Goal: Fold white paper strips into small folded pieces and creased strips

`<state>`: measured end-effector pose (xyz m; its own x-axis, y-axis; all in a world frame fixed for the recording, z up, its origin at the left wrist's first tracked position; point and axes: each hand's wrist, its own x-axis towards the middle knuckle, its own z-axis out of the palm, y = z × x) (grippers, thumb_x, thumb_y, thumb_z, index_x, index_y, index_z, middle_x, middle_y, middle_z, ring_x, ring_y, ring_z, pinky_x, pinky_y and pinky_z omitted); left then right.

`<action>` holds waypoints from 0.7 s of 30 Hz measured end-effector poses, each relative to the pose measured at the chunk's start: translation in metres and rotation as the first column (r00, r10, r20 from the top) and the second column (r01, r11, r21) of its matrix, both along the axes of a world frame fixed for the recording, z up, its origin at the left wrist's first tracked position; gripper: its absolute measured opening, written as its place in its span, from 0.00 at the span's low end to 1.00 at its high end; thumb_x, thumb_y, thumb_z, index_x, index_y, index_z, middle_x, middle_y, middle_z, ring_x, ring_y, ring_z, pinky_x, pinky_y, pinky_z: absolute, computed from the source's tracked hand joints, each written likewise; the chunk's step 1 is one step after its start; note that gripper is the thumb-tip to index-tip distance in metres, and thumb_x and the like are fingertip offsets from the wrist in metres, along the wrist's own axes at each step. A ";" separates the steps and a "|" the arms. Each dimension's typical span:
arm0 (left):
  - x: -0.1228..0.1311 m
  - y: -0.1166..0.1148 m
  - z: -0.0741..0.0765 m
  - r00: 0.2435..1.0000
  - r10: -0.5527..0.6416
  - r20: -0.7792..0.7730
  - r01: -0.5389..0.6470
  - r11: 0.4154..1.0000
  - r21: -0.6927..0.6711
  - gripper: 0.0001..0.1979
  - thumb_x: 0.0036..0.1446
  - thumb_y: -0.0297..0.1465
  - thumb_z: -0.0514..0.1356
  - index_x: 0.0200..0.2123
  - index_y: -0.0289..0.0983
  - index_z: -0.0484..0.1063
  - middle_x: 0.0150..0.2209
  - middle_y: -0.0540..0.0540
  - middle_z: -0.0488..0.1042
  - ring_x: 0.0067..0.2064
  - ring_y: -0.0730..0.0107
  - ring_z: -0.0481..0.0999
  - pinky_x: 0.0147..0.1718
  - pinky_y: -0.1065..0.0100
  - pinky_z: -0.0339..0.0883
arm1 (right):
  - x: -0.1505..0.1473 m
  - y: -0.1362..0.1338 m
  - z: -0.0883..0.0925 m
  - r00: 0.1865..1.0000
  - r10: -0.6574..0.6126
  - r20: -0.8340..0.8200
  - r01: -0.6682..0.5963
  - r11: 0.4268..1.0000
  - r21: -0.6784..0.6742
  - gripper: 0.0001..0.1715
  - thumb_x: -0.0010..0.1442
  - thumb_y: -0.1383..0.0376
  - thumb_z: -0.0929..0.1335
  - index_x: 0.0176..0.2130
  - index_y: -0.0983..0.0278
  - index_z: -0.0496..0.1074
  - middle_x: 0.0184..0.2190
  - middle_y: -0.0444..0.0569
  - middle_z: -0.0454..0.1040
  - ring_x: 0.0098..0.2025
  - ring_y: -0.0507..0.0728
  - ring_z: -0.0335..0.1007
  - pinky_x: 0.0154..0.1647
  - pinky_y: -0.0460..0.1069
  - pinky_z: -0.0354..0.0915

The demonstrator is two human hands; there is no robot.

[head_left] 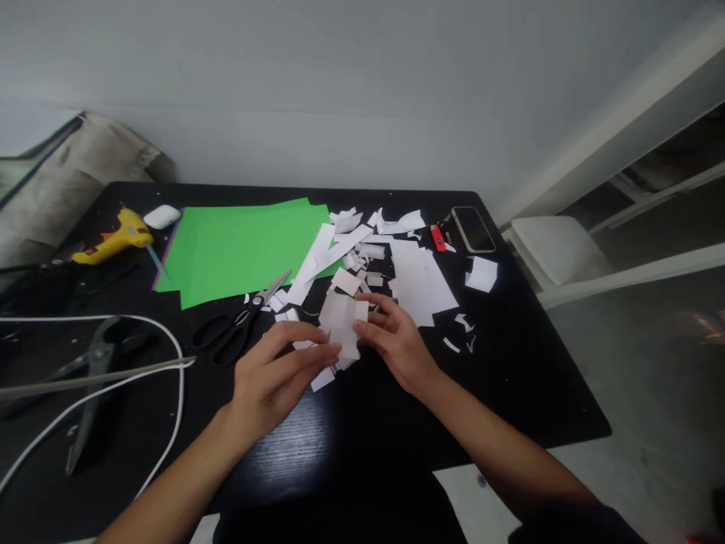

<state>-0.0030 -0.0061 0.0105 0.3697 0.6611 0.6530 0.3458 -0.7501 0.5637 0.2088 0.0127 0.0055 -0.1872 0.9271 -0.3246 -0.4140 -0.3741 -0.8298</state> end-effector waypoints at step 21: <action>0.004 0.002 -0.013 0.982 0.186 0.013 -0.173 0.936 -0.306 0.10 0.62 0.28 0.69 0.45 0.40 0.73 0.41 0.48 0.78 0.44 0.67 0.79 0.45 0.64 0.75 | -0.002 -0.005 0.001 0.982 -0.013 0.189 -0.015 0.989 0.147 0.19 0.51 0.53 0.81 0.39 0.61 0.81 0.37 0.47 0.82 0.40 0.58 0.79 0.46 0.55 0.76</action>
